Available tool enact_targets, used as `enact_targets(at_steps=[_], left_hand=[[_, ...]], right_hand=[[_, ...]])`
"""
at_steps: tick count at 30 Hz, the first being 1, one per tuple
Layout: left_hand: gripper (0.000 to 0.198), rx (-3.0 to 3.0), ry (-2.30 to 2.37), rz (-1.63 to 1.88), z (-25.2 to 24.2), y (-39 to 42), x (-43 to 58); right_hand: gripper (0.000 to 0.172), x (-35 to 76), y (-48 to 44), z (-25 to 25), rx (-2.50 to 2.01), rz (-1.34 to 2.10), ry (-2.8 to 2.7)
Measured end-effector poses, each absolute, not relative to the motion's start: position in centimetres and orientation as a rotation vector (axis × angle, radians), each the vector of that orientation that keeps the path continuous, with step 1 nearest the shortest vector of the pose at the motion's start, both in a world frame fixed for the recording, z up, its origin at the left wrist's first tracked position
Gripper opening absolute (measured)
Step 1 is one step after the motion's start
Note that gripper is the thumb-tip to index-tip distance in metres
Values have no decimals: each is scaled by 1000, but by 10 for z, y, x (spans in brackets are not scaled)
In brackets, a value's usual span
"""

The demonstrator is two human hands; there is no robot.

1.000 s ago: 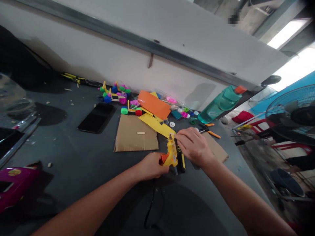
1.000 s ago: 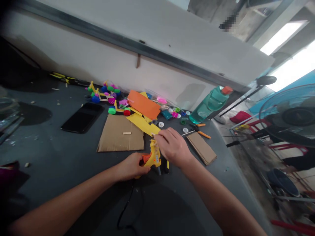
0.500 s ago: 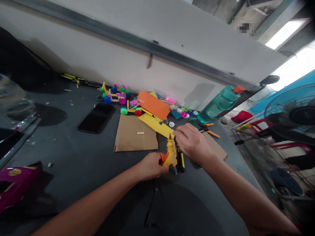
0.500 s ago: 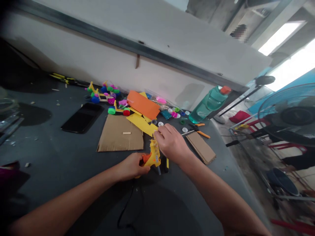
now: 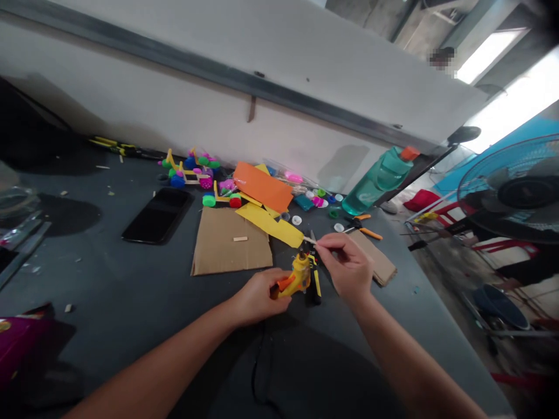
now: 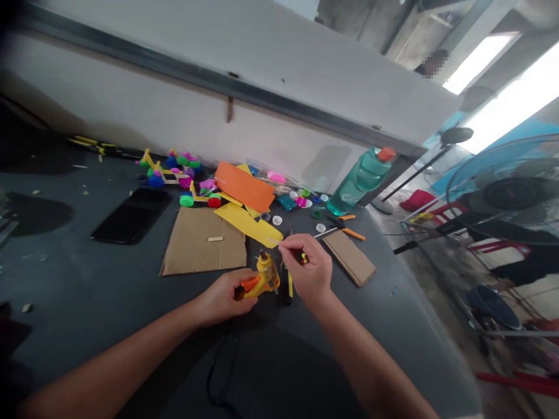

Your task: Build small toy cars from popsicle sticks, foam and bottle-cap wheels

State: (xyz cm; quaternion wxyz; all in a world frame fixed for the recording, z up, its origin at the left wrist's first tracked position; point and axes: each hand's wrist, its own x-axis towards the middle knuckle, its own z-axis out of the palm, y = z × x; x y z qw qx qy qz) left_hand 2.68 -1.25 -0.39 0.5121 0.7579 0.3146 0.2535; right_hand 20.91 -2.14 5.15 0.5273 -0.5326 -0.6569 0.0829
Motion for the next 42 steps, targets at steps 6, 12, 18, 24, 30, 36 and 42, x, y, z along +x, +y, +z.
enact_targets(at_steps=[6,12,18,24,30,36,42], left_hand=[[10,1838,743,629,-6,-11,28],[13,1794,721,626,-7,-10,28],[15,1688,755,536,-7,-11,27],[26,1568,765,513,-10,-11,27],[18,1606,732,532,-7,-11,26],[18,1525,680,467,-4,-10,24],[18,1499,681,460,-7,-9,23]], right_hand=[[11,202,-37,63,-1240,64,-1774],[16,196,-36,70,-1162,1,-1864],[14,189,-35,76,-1121,52,-1792],[6,209,-18,75,-1343,307,-1605],[7,219,-1,72,-1408,643,-1647],[5,217,0,73,-1377,762,-1750],[4,221,3,78,-1365,858,-1743]])
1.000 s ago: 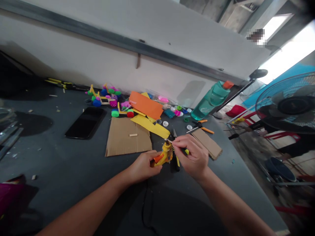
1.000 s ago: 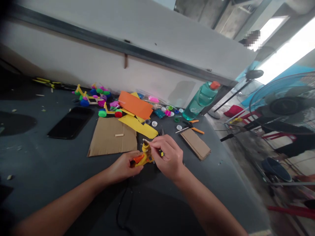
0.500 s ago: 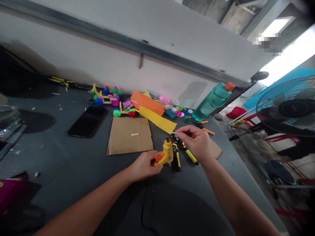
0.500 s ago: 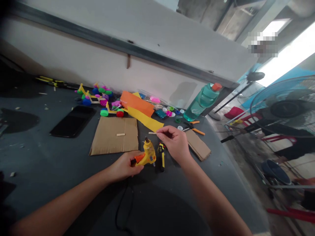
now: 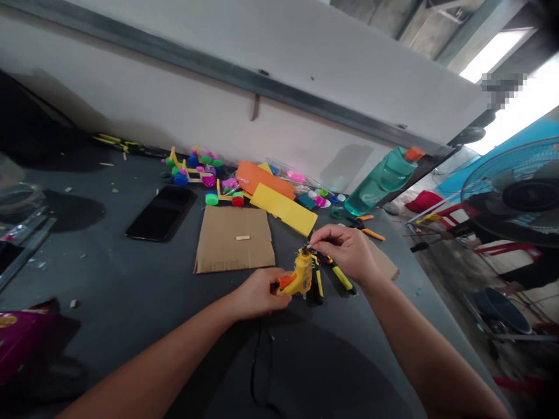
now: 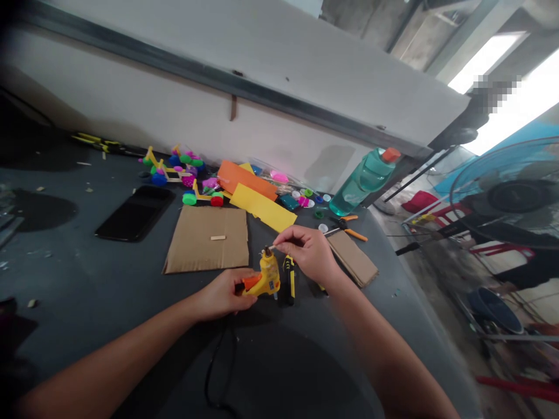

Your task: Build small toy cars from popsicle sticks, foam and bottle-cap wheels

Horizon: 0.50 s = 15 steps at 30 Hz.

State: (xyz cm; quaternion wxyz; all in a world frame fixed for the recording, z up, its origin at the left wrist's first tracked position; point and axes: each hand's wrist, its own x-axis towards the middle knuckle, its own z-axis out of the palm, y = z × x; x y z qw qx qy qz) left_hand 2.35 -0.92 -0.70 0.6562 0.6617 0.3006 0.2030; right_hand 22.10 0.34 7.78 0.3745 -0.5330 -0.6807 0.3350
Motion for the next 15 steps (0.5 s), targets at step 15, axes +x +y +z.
enact_targets(at_steps=[15], left_hand=[[14,1476,678,433,-6,-9,23]], right_hand=[[10,220,7,81,-1237,1126,-1307]])
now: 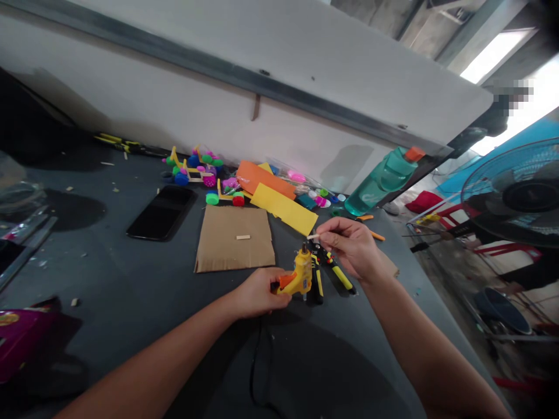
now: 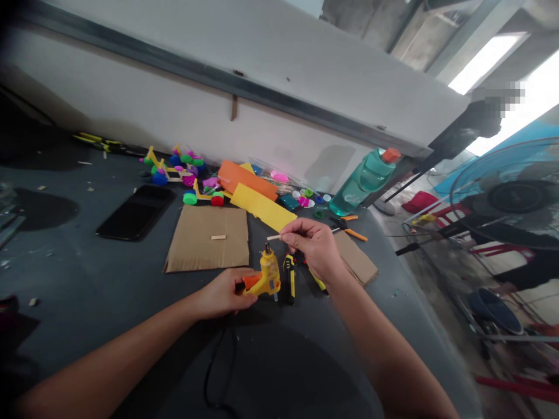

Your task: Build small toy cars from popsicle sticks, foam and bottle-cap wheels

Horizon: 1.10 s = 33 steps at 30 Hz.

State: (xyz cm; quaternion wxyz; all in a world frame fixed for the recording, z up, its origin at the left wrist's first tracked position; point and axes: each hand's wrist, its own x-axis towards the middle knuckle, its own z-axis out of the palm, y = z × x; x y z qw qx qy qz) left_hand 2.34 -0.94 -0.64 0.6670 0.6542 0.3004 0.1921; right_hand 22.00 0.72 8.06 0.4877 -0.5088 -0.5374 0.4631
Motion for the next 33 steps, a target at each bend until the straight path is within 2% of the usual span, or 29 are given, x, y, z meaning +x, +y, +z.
enact_targets(at_steps=[8,16,27,33], left_hand=[[17,1463,653,431,-6,-9,23],[16,1452,654,422,-8,-7,22],[16,1447,638,408,-5,-6,21],[27,1414,700,374,-7,-6,21]], right_hand=[[6,218,2,75,-1446,901,-1486],[6,210,-7,83,-1441,806,-1565],[6,208,-6,82,-1370,911,-1422],[8,214,-5,87,-1230,1002,-1256]])
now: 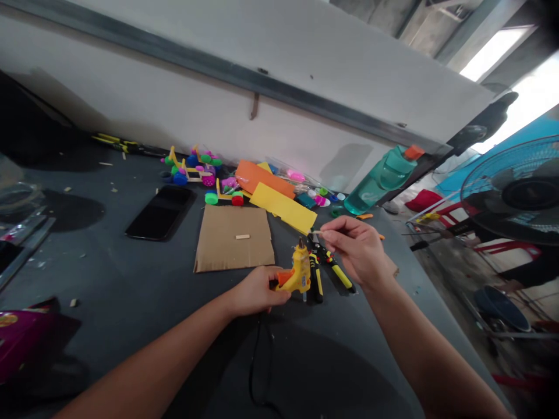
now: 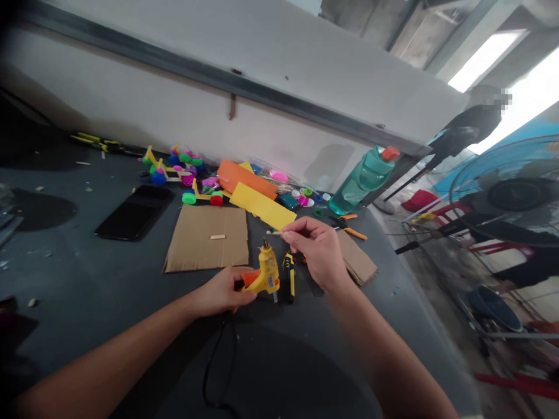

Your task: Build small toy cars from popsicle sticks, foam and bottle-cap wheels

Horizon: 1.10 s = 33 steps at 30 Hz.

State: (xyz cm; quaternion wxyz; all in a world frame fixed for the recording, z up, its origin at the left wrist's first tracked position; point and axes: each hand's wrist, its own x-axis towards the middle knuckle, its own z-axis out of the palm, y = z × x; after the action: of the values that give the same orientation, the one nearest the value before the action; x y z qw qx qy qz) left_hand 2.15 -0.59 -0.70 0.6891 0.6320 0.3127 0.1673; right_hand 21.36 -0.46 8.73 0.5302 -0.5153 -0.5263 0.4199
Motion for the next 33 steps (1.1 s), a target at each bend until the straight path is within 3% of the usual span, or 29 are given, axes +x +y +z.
enact_targets(at_steps=[14,26,33], left_hand=[[20,1346,666,403,-10,-2,21],[15,1336,644,432,-9,-2,20],[21,1295,711,447,-12,-2,23]], right_hand=[[13,211,14,57,-1321,947,-1344],[7,201,27,55,-1377,587,-1610],[13,209,28,59,-1305,746,-1316]])
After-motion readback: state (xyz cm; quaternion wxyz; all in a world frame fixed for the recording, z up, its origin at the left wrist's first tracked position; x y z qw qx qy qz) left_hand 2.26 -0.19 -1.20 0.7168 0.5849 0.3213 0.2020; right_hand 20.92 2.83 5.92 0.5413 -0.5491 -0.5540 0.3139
